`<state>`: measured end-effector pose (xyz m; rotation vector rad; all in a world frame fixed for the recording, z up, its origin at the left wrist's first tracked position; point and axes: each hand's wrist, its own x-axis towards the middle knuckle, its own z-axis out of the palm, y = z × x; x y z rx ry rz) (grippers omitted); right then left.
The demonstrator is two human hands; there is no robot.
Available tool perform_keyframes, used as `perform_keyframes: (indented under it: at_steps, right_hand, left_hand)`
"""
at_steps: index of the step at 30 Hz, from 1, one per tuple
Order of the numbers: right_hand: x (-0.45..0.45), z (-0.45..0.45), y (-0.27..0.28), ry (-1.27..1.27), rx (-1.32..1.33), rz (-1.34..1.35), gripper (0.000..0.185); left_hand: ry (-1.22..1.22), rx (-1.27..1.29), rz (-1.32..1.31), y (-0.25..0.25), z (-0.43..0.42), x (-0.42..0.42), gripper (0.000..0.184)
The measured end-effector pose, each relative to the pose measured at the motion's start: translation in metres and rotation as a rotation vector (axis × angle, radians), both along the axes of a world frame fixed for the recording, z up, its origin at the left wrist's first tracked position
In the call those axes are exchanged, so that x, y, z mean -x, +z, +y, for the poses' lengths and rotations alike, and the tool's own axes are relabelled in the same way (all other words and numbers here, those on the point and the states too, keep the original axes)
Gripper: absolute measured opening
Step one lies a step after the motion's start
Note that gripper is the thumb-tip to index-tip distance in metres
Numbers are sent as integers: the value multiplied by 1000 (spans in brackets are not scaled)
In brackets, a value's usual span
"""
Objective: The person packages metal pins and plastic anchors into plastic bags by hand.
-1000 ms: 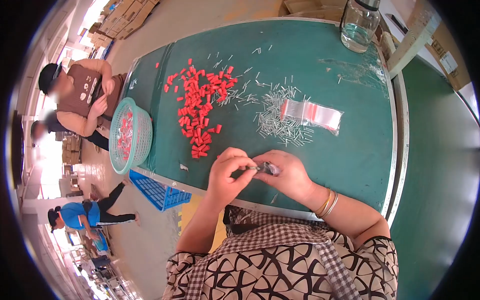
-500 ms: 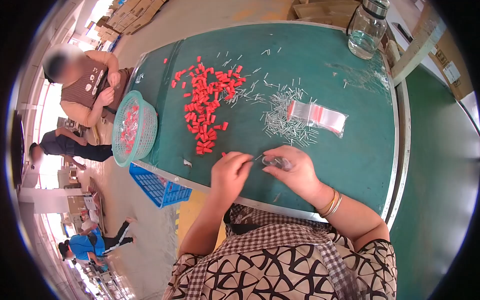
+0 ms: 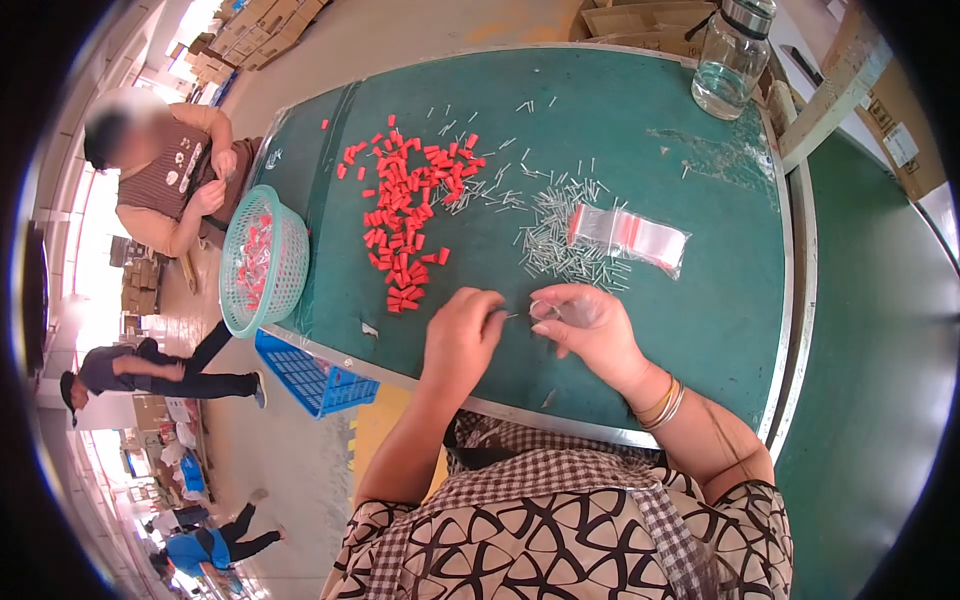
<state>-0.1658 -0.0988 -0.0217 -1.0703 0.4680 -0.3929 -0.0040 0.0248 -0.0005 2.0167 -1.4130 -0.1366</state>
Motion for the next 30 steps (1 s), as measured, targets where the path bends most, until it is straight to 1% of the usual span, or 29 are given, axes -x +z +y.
perform_keyframes:
  at_steps: [3,6,7,10,11,14,16,19,22,25,28,30]
  right_hand:
    - [-1,-2,-5,-3,11,-14,36]
    - [-1,4,3,9,78,21,35]
    - [-1,6,6,13,110,28,34]
    - [-6,7,5,16,239,15,33]
    - [-5,7,4,12,287,8,33]
    - [-5,7,6,17,299,83,33]
    - [-6,8,6,23,323,75,33]
    - [-5,9,5,20,355,60,32]
    - [-6,8,-1,14,364,43,32]
    - [-5,7,0,34,425,51,34]
    - [-6,8,-4,26,483,16,34]
    - [-7,8,-4,15,510,1,34]
  left_hand:
    - [148,37,-59,5,18,-7,21]
    - [296,-105,-215,7,36,-7,28]
    - [295,-139,-178,3,41,-8,31]
    - [272,-133,-137,-4,47,-11,28]
    - [265,-137,-141,-7,48,-14,26]
    - [252,-160,-146,-8,45,-22,19]
    - [257,-191,-145,-5,40,-27,14]
    - [206,-324,-32,-1,35,-45,12]
    - [185,-459,13,7,28,-51,12]
    - [195,-356,-151,7,16,-50,11]
    - [223,-125,-234,11,-6,-57,13]
    - [217,-126,-394,4,-21,-65,13]
